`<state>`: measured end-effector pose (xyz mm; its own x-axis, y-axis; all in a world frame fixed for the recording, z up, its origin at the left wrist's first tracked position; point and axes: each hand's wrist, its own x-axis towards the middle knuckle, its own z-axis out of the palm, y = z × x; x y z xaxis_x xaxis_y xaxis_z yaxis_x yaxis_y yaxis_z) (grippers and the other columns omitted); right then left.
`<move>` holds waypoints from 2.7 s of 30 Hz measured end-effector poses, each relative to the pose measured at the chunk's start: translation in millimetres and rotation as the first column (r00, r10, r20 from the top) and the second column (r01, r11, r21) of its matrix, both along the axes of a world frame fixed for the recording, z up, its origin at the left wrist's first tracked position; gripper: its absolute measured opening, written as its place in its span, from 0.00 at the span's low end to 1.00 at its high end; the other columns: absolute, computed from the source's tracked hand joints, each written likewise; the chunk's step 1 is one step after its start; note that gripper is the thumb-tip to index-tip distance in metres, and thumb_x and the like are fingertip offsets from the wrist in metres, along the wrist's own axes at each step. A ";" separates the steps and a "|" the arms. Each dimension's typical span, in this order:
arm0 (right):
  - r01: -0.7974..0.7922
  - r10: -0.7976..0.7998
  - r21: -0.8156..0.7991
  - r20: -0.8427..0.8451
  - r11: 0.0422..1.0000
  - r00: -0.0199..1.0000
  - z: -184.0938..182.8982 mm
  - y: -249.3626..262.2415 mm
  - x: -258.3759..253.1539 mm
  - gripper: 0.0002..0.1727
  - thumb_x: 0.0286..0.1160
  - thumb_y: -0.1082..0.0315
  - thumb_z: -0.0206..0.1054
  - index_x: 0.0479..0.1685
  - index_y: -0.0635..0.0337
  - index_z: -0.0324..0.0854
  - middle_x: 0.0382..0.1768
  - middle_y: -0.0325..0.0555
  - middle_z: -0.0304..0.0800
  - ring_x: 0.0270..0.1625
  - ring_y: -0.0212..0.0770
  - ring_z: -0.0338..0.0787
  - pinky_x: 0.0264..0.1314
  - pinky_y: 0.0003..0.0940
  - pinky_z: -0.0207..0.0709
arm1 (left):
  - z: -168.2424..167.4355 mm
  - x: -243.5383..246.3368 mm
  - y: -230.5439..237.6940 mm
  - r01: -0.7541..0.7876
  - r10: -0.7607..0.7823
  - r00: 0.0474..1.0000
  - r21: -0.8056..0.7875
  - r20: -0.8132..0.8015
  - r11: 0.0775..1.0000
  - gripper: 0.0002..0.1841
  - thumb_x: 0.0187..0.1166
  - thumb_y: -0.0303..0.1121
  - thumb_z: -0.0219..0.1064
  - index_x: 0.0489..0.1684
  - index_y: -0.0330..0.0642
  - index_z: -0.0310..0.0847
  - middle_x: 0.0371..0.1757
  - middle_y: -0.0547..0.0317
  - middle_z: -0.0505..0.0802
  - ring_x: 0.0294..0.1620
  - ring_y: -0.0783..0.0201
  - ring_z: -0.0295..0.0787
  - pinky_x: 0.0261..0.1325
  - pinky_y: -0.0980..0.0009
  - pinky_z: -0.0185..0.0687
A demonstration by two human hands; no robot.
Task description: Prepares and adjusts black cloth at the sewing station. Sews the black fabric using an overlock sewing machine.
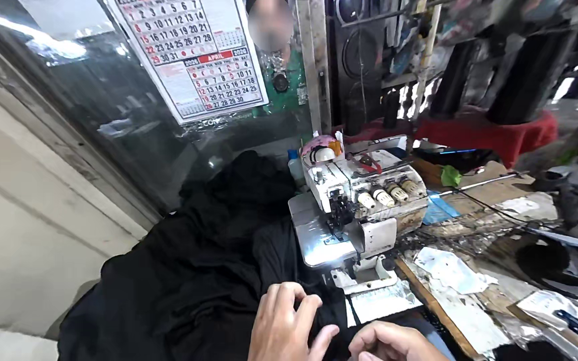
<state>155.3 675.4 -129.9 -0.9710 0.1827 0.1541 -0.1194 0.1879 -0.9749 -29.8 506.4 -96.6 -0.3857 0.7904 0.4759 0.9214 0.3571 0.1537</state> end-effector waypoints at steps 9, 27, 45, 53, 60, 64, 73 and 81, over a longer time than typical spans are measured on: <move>0.093 -0.087 -0.112 0.055 0.989 0.995 2.6 1.8 8.7 0.15 0.91 0.63 0.58 0.61 0.59 0.86 0.50 0.45 0.94 0.42 0.40 0.95 0.42 0.39 0.92 | 26.1 -2.9 -10.8 0.022 -0.043 0.981 0.116 0.187 0.993 0.12 0.83 0.49 0.66 0.48 0.60 0.94 0.54 0.59 0.91 0.60 0.59 0.85 0.62 0.59 0.79; 0.383 -0.381 -0.416 0.091 0.825 0.920 5.2 4.6 -5.0 0.10 0.82 0.61 0.68 0.47 0.59 0.86 0.33 0.40 0.90 0.25 0.32 0.83 0.25 0.27 0.75 | 21.3 46.0 12.0 0.375 -0.361 0.880 0.014 0.308 0.927 0.11 0.82 0.41 0.70 0.53 0.52 0.94 0.50 0.62 0.95 0.56 0.64 0.90 0.61 0.63 0.86; 0.391 -0.430 -0.346 -0.041 0.853 0.902 20.7 -8.7 -1.0 0.07 0.87 0.72 0.61 0.54 0.65 0.81 0.42 0.49 0.91 0.30 0.46 0.94 0.29 0.43 0.95 | 24.6 14.8 54.4 0.369 -0.364 0.649 0.142 0.669 0.919 0.08 0.87 0.35 0.63 0.53 0.45 0.86 0.48 0.64 0.91 0.36 0.71 0.88 0.37 0.74 0.89; 0.423 -0.463 -0.335 -0.045 0.842 0.885 16.5 -6.3 -0.4 0.08 0.81 0.69 0.70 0.51 0.62 0.83 0.39 0.46 0.92 0.29 0.44 0.94 0.27 0.41 0.94 | 24.3 24.6 58.5 0.305 -0.434 0.499 0.317 0.750 0.898 0.07 0.85 0.27 0.62 0.50 0.35 0.85 0.44 0.57 0.93 0.43 0.68 0.91 0.46 0.74 0.89; 0.445 -0.468 -0.335 0.013 0.830 0.883 15.9 -0.7 -2.5 0.07 0.80 0.66 0.71 0.46 0.60 0.86 0.36 0.45 0.94 0.25 0.43 0.93 0.23 0.39 0.92 | 25.1 24.9 62.1 0.304 -0.438 0.486 0.324 0.756 0.896 0.06 0.84 0.26 0.64 0.49 0.36 0.87 0.45 0.58 0.93 0.38 0.67 0.90 0.41 0.73 0.89; 0.448 -0.465 -0.286 0.007 0.847 0.885 17.2 1.1 -2.5 0.06 0.81 0.66 0.70 0.45 0.59 0.88 0.33 0.42 0.94 0.23 0.40 0.92 0.22 0.37 0.91 | 48.4 45.4 68.1 0.230 -0.374 0.510 0.296 0.775 0.927 0.07 0.81 0.24 0.65 0.47 0.35 0.88 0.43 0.60 0.94 0.40 0.72 0.91 0.47 0.77 0.88; 0.445 -0.465 -0.267 -0.013 0.855 0.885 17.9 5.0 1.3 0.07 0.83 0.67 0.69 0.47 0.59 0.90 0.33 0.42 0.94 0.23 0.40 0.92 0.23 0.35 0.91 | 17.3 17.9 64.0 0.312 -0.427 0.498 0.304 0.755 0.900 0.08 0.86 0.31 0.65 0.50 0.37 0.89 0.44 0.57 0.95 0.40 0.64 0.93 0.43 0.70 0.93; 0.418 -0.435 -0.265 -0.005 0.869 0.900 18.8 8.6 -2.0 0.08 0.82 0.63 0.70 0.46 0.58 0.89 0.34 0.41 0.94 0.23 0.40 0.91 0.22 0.36 0.91 | 16.3 16.2 61.8 0.307 -0.421 0.530 0.296 0.736 0.904 0.08 0.86 0.33 0.66 0.43 0.40 0.87 0.36 0.60 0.91 0.33 0.67 0.88 0.35 0.72 0.87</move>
<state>153.3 684.1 -111.1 -0.7796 0.6175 0.1047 -0.1454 -0.0158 -0.9893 -13.5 568.2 -80.3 -0.3379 0.9102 0.2396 0.4764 -0.0542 0.8776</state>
